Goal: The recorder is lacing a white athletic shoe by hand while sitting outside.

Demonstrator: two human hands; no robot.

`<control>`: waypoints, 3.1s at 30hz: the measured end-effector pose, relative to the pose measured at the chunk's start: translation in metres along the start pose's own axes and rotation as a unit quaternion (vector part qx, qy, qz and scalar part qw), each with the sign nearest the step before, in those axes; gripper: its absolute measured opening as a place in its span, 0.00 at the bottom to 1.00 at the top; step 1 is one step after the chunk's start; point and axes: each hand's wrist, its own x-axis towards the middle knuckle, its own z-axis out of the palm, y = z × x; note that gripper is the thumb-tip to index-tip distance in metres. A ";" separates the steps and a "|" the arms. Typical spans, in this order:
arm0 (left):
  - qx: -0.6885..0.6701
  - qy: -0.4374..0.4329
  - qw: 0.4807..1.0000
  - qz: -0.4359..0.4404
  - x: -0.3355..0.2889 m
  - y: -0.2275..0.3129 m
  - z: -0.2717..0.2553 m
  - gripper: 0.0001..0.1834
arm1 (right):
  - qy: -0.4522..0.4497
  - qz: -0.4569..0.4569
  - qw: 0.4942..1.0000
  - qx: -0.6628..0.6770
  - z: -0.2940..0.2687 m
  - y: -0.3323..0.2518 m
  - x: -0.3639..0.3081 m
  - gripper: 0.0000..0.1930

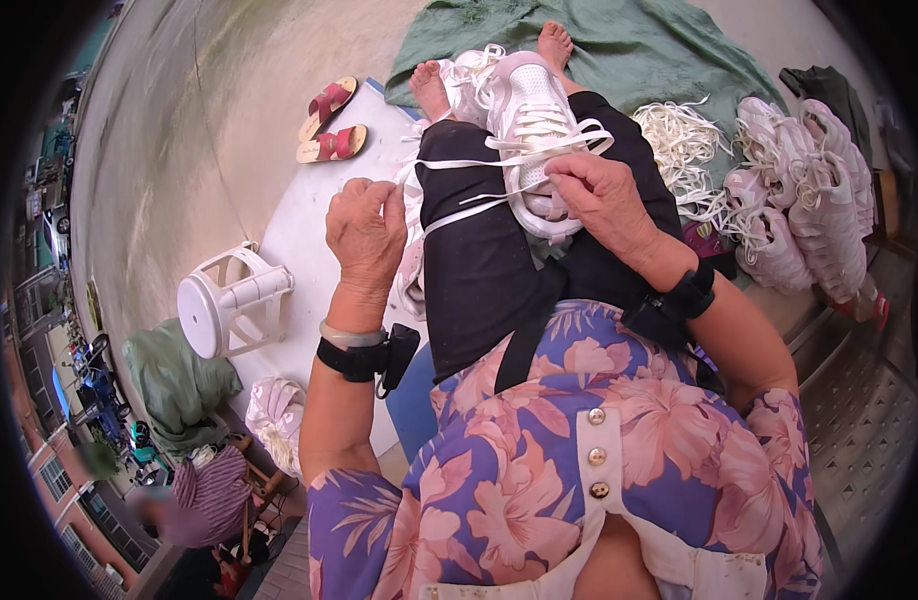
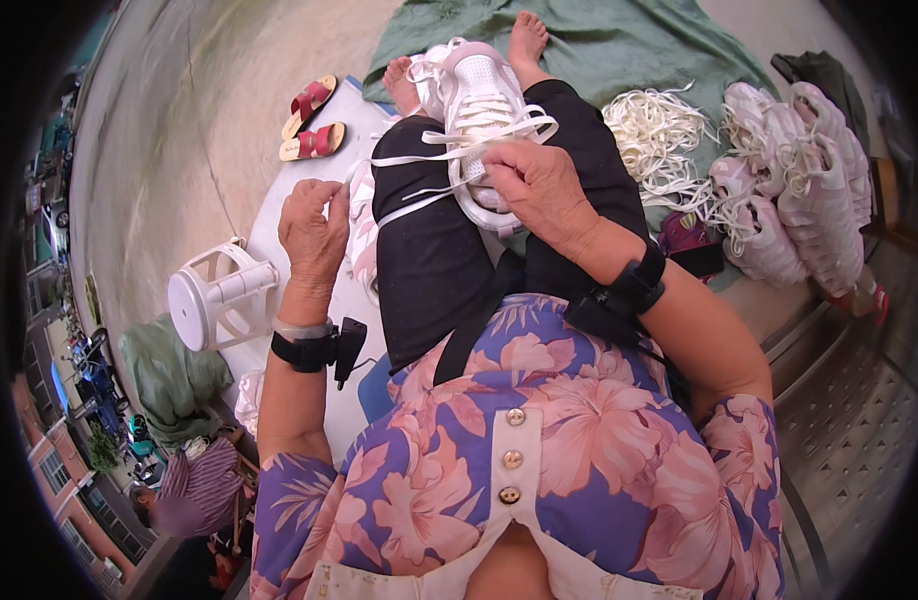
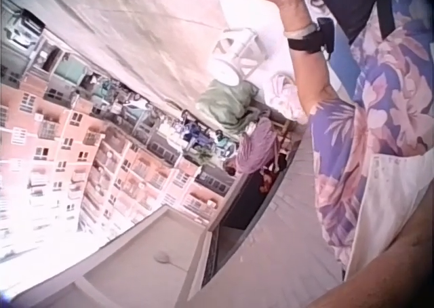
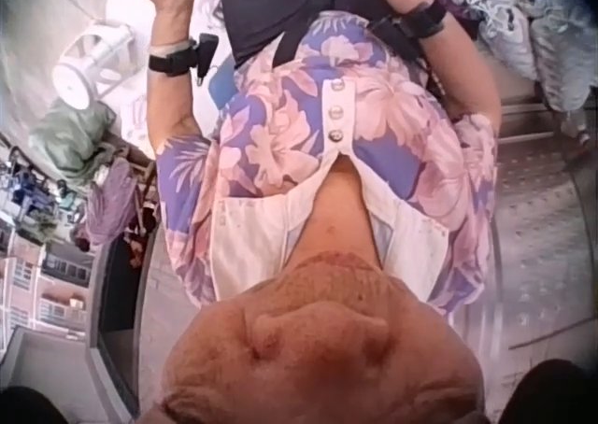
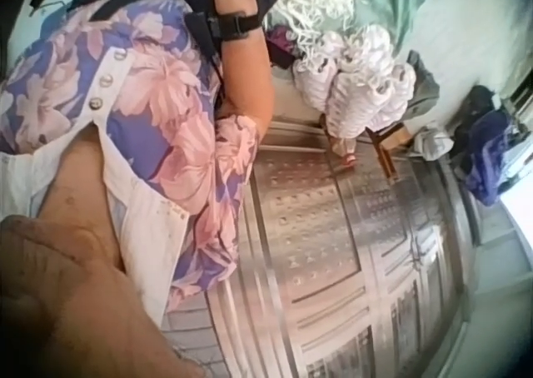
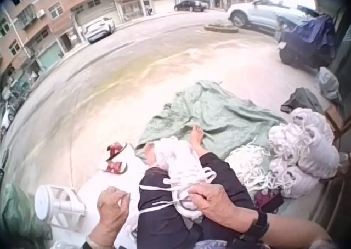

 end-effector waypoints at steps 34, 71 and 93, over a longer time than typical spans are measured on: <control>-0.506 -0.181 0.761 -0.364 0.035 0.073 0.047 0.04 | -0.113 0.161 0.979 -0.054 0.027 0.005 0.030 0.09; -0.103 -0.166 0.971 -0.138 0.033 0.086 0.064 0.12 | -0.056 0.164 0.979 0.105 0.049 0.007 0.024 0.04; -0.480 -0.156 0.758 -0.413 0.022 0.075 0.034 0.03 | -0.047 0.218 0.972 0.077 -0.040 0.012 -0.031 0.07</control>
